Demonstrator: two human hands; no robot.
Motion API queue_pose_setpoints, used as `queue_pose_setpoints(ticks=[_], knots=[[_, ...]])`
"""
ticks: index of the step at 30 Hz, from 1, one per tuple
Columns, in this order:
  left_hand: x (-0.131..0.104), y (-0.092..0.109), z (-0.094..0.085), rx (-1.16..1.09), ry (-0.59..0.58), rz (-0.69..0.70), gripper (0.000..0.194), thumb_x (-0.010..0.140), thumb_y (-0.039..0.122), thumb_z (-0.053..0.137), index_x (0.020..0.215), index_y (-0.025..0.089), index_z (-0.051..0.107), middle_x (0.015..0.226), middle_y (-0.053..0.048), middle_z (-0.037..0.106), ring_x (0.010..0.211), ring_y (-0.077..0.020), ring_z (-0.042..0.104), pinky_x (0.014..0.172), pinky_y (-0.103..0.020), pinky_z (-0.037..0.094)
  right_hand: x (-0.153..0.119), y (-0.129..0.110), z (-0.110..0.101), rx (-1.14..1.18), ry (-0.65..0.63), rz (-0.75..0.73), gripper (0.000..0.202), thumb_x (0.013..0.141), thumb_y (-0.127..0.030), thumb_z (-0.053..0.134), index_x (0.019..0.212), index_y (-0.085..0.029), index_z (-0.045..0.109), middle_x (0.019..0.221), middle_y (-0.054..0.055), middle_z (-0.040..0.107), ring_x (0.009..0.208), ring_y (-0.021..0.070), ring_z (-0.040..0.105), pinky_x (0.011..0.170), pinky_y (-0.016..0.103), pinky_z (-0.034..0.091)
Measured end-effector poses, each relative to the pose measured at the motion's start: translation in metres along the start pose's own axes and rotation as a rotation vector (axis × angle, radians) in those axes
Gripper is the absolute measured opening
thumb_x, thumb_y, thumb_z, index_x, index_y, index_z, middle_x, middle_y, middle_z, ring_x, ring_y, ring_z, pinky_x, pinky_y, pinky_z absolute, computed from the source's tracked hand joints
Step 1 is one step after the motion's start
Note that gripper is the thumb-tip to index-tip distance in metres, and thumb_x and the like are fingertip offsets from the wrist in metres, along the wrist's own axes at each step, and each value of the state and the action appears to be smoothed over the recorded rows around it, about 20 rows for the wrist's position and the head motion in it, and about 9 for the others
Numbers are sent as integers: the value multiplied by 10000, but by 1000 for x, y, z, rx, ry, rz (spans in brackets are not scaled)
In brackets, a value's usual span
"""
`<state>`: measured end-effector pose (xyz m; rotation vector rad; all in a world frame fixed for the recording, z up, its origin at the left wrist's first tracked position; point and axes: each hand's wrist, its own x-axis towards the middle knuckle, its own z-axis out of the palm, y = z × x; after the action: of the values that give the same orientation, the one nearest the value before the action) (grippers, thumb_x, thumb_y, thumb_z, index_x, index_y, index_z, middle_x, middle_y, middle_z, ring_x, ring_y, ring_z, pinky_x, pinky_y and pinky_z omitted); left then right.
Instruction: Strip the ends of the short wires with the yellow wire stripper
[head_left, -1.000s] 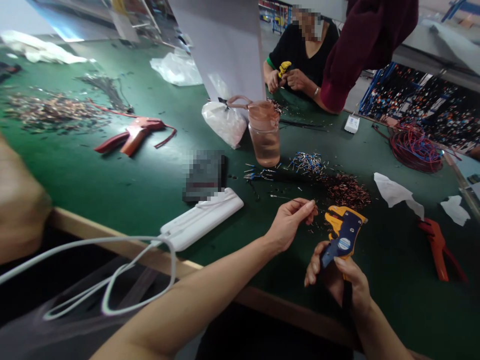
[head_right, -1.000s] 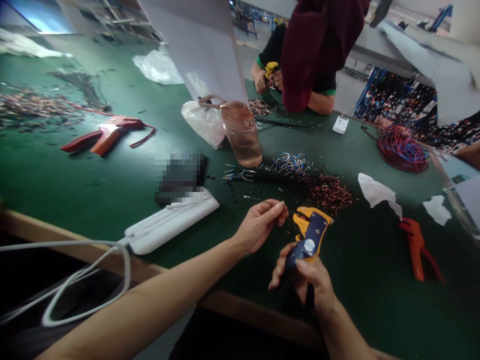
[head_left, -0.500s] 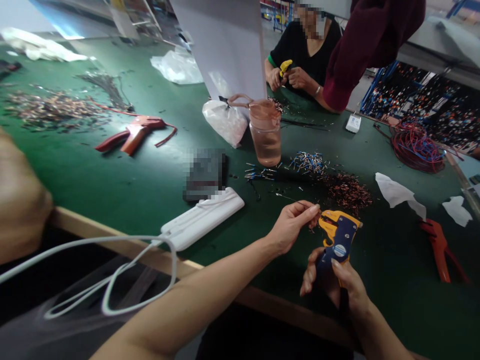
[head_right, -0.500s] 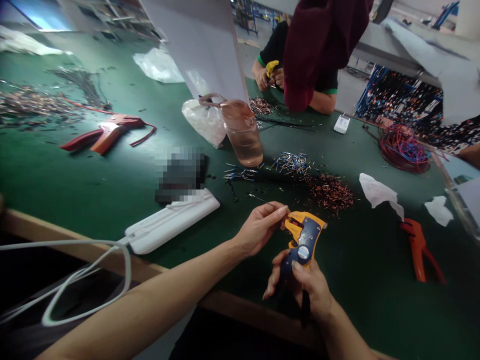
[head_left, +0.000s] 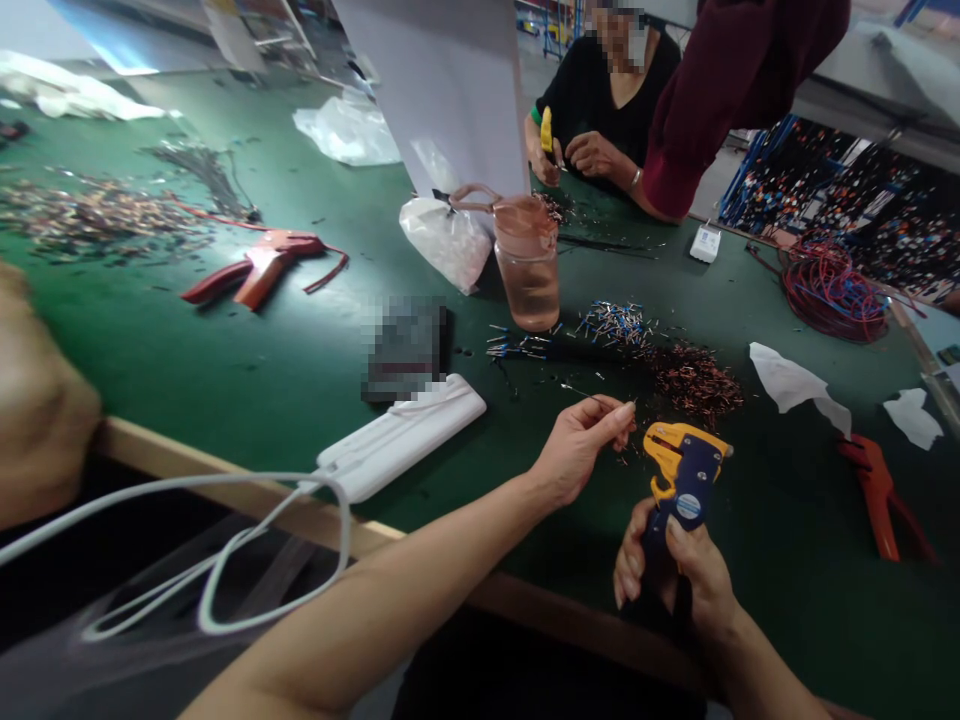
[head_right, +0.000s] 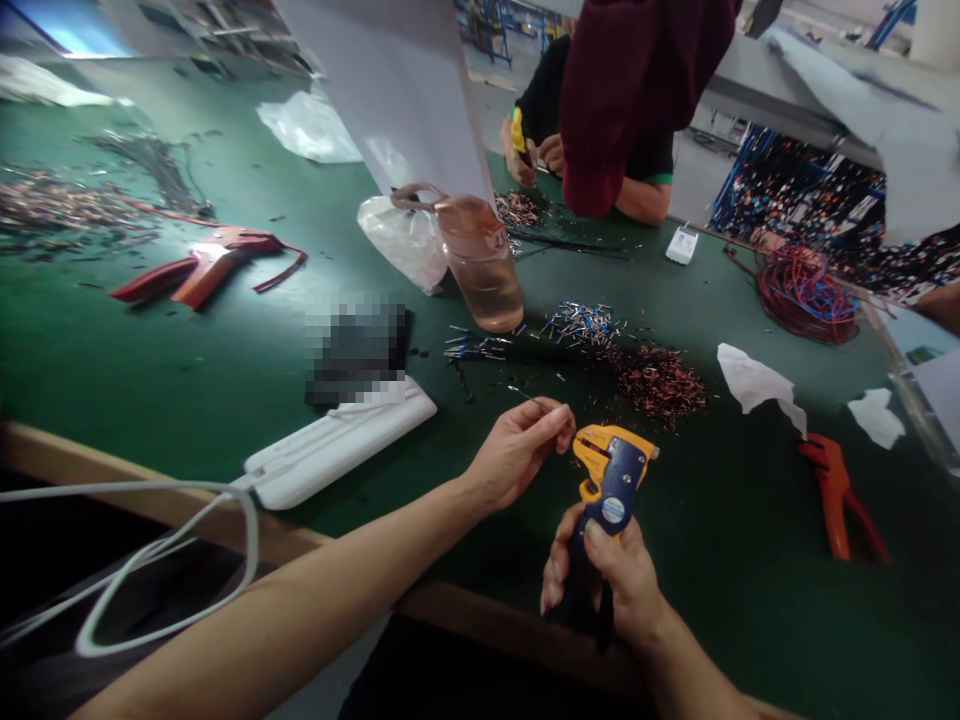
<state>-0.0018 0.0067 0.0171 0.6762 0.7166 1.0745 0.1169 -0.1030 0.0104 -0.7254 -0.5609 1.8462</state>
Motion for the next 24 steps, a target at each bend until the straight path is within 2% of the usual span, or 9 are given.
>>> queue_pose_setpoints(ticks=[3, 7, 9, 13, 17, 20, 24], knots=[[1, 1, 0, -21, 11, -12, 375, 555, 427, 864, 630, 141, 633, 576, 25, 610, 502, -60, 483, 534, -220, 375, 0, 1, -1, -13, 27, -29, 308, 807, -457, 715, 843, -160, 643, 592, -9, 594, 489, 121, 573, 505, 269, 513], [1, 0, 1, -22, 31, -11, 372, 562, 423, 863, 636, 136, 637, 578, 25, 611, 505, -60, 485, 534, -218, 368, 1, 4, -6, 4, 62, -50, 323, 818, -475, 701, 771, -167, 616, 492, -49, 533, 342, 66, 432, 369, 195, 414], [1, -1, 0, -16, 44, -6, 362, 573, 415, 858, 644, 135, 640, 574, 24, 607, 507, -61, 483, 535, -219, 366, 2, 4, -7, 12, 62, -56, 318, 827, -470, 693, 767, -167, 621, 481, -52, 526, 326, 64, 413, 350, 189, 392], [2, -2, -1, 7, 71, 17, 341, 588, 405, 850, 656, 137, 651, 585, 19, 616, 514, -64, 488, 534, -219, 366, 4, 2, -3, 0, 54, -105, 323, 817, -469, 697, 896, -156, 679, 637, 14, 628, 516, 140, 589, 529, 289, 521], [5, -1, -1, 9, 120, 71, 325, 591, 401, 844, 652, 142, 656, 597, 23, 618, 515, -60, 484, 533, -214, 371, 7, 0, -3, -46, 148, -207, 319, 810, -434, 706, 976, -163, 686, 759, 45, 665, 692, 191, 635, 705, 349, 533], [6, -1, -2, 28, 148, 117, 311, 603, 397, 835, 644, 144, 658, 604, 23, 615, 519, -60, 480, 528, -212, 375, 8, 2, -7, -88, 242, -245, 300, 806, -413, 710, 985, -174, 682, 780, 43, 673, 713, 196, 634, 730, 357, 525], [6, -2, -2, 101, 170, 167, 284, 622, 388, 820, 659, 148, 674, 611, 18, 623, 526, -65, 480, 532, -213, 393, 10, 7, -14, -174, 306, -254, 303, 808, -393, 708, 1009, -169, 674, 801, 42, 686, 719, 197, 643, 723, 353, 522]])
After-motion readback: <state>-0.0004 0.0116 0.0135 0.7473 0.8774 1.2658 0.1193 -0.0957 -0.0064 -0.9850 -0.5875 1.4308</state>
